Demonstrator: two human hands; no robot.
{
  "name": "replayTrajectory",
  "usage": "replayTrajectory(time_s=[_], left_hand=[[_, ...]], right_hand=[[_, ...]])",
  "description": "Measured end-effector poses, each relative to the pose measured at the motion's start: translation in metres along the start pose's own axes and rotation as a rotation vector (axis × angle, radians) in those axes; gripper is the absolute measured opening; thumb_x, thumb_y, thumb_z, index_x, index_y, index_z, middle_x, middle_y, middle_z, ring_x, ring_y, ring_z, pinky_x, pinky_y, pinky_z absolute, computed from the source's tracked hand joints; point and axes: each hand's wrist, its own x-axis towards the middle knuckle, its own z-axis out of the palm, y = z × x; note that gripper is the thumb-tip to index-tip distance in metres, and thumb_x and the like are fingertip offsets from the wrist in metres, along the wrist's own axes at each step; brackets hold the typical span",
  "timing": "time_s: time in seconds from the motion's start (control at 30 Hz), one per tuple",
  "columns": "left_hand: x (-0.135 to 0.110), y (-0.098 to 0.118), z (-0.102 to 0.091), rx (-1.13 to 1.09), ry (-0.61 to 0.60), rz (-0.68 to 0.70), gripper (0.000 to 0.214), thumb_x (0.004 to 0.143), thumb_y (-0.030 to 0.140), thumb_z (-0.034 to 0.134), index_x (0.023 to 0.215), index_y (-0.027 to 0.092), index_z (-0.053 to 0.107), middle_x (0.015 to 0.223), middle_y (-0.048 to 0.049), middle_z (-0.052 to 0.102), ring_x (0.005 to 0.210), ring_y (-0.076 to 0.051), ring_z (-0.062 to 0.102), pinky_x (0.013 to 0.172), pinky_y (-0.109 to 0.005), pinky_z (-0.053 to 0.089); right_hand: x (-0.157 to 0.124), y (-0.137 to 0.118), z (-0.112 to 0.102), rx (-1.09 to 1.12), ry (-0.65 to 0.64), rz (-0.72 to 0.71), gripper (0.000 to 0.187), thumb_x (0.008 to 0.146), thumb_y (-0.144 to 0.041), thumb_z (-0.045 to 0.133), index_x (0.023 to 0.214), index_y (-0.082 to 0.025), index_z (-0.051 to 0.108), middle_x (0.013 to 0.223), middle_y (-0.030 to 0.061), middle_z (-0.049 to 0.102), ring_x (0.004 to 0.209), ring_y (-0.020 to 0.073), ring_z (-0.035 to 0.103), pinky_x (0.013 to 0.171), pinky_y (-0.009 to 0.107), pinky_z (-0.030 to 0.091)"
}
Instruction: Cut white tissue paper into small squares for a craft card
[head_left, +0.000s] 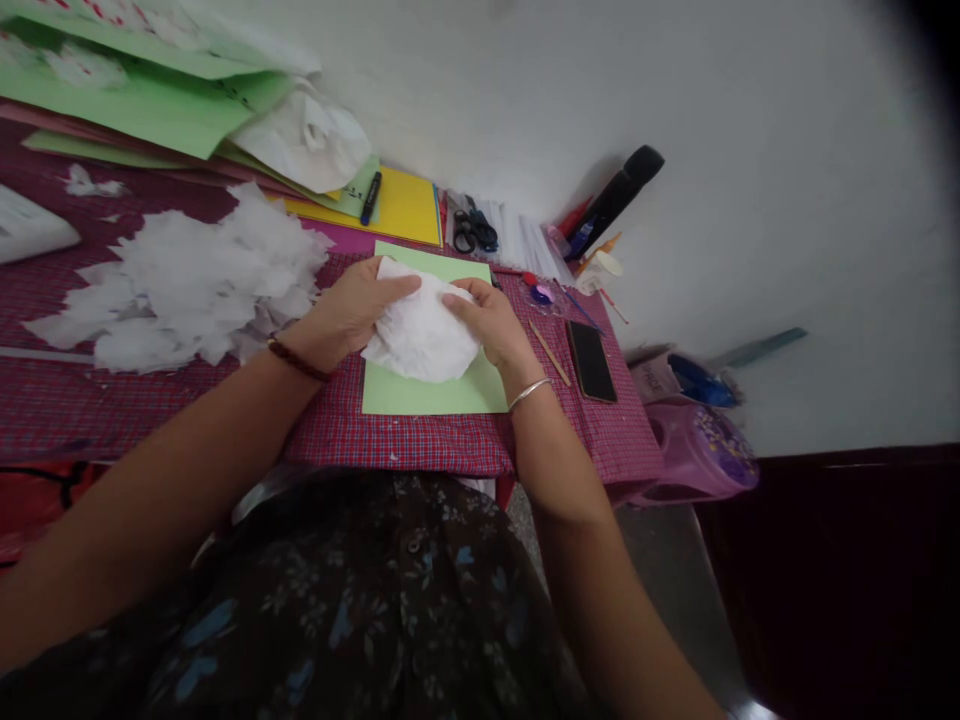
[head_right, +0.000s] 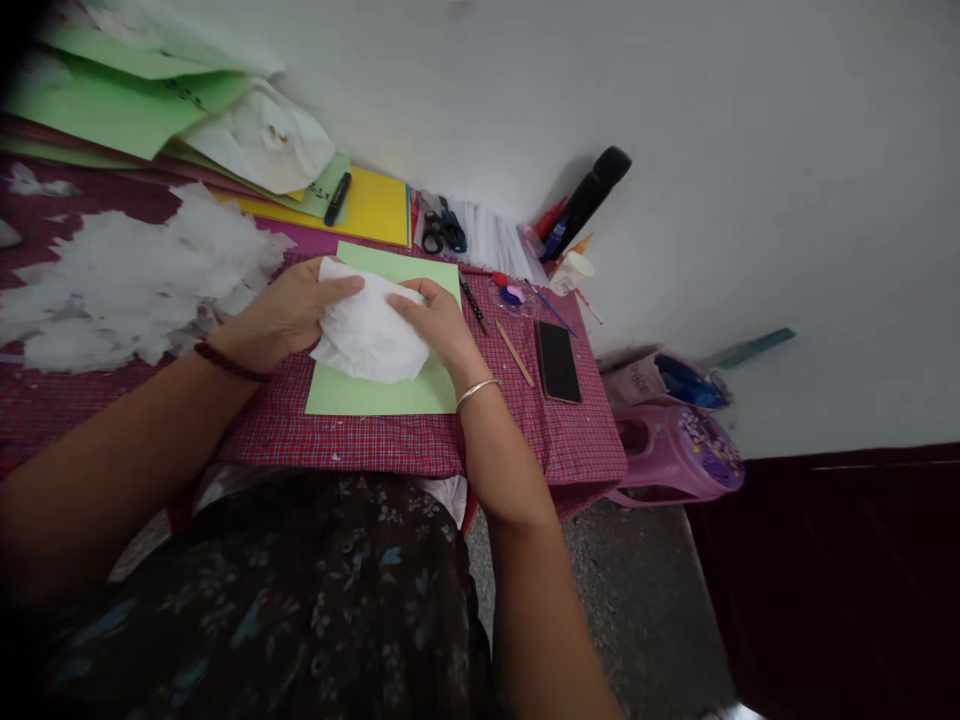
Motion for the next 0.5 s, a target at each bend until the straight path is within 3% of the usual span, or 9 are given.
replayTrajectory(time_s=[0.17,0.27,0.37,0.5], left_hand=[[0.007,-0.006,-0.004,0.082,0.026,0.026,0.027,0.075,0.003,0.065,0.096,0.018,0.059,0.069,0.0031,0.059,0.056,-0.012,0.056,0.055,-0.026,0.044],[0.010,-0.012,-0.006,0.299,0.109,0.108,0.020,0.070,0.011,0.072,0.087,0.016,0.065,0.072,0.0000,0.062,0.060,-0.013,0.055,0.055,-0.026,0.041],[0.008,-0.015,-0.007,0.527,0.118,0.201,0.010,0.074,0.025,0.072,0.079,0.017,0.068,0.070,-0.0002,0.061,0.062,-0.014,0.054,0.055,-0.026,0.040],[0.002,-0.014,-0.003,0.562,0.032,0.245,0.009,0.079,0.028,0.066,0.077,0.019,0.068,0.070,0.0004,0.060,0.063,-0.014,0.052,0.056,-0.027,0.040]], right_hand=[[-0.002,0.002,0.005,0.011,0.035,0.012,0.016,0.079,-0.030,0.068,0.077,-0.022,0.054,0.066,-0.0035,0.054,0.055,0.0104,0.045,0.050,0.025,0.034],[-0.004,0.001,0.007,0.004,-0.008,-0.022,0.016,0.080,-0.030,0.066,0.076,-0.022,0.053,0.065,-0.0036,0.053,0.055,0.0104,0.045,0.050,0.025,0.034],[-0.005,0.002,0.009,-0.048,-0.061,-0.067,0.017,0.081,-0.032,0.066,0.076,-0.022,0.053,0.065,-0.0037,0.052,0.056,0.0110,0.044,0.052,0.026,0.035],[0.000,0.008,0.009,-0.223,0.022,-0.146,0.013,0.081,-0.027,0.063,0.074,-0.022,0.054,0.068,-0.0028,0.052,0.064,0.0133,0.047,0.056,0.027,0.037]])
